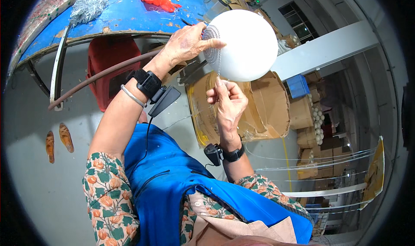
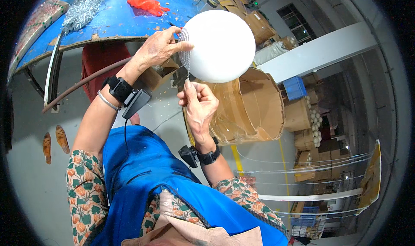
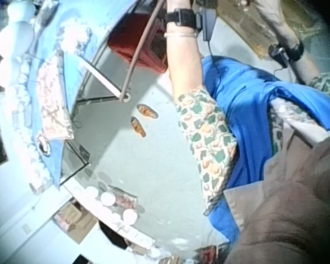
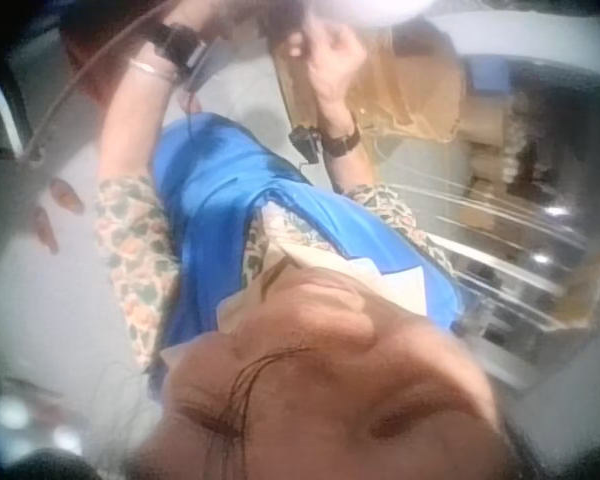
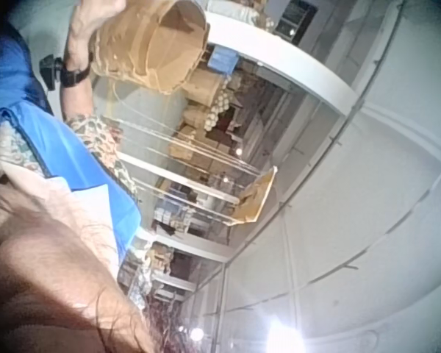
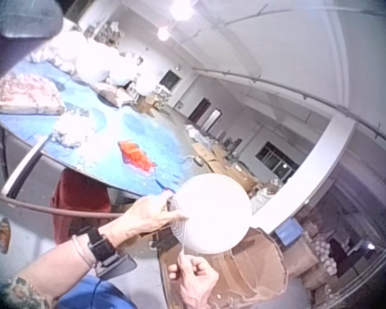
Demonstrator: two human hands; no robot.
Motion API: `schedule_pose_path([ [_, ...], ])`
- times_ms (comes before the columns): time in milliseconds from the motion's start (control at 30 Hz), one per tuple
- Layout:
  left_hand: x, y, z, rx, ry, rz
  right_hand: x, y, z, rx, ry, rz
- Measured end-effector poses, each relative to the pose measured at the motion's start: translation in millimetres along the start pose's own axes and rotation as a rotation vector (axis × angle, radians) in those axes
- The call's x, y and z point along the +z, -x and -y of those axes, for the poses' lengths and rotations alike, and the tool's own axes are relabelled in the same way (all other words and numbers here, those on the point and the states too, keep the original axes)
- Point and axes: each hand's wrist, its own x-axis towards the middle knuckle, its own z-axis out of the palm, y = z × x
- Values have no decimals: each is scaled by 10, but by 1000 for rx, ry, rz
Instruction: Wrapping a string or thin wire guide around a white foam sphere for processing.
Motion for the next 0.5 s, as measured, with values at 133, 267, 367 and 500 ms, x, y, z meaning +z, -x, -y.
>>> schedule_pose_path([
  [133,19,-16,-1,30,-56,-31,-2,-10,3,-157,-50,-63],
  [267,22,-24,-58,-75,-11,-3,2,-100,-84,-181,-21,-106],
  [367,51,-56,-99,-99,16,-12,5,-178,-124,-224,-64,-116],
  [500,53,-23,-115,-96,17,-55,39,-195,-126,-227,-63,-178],
])
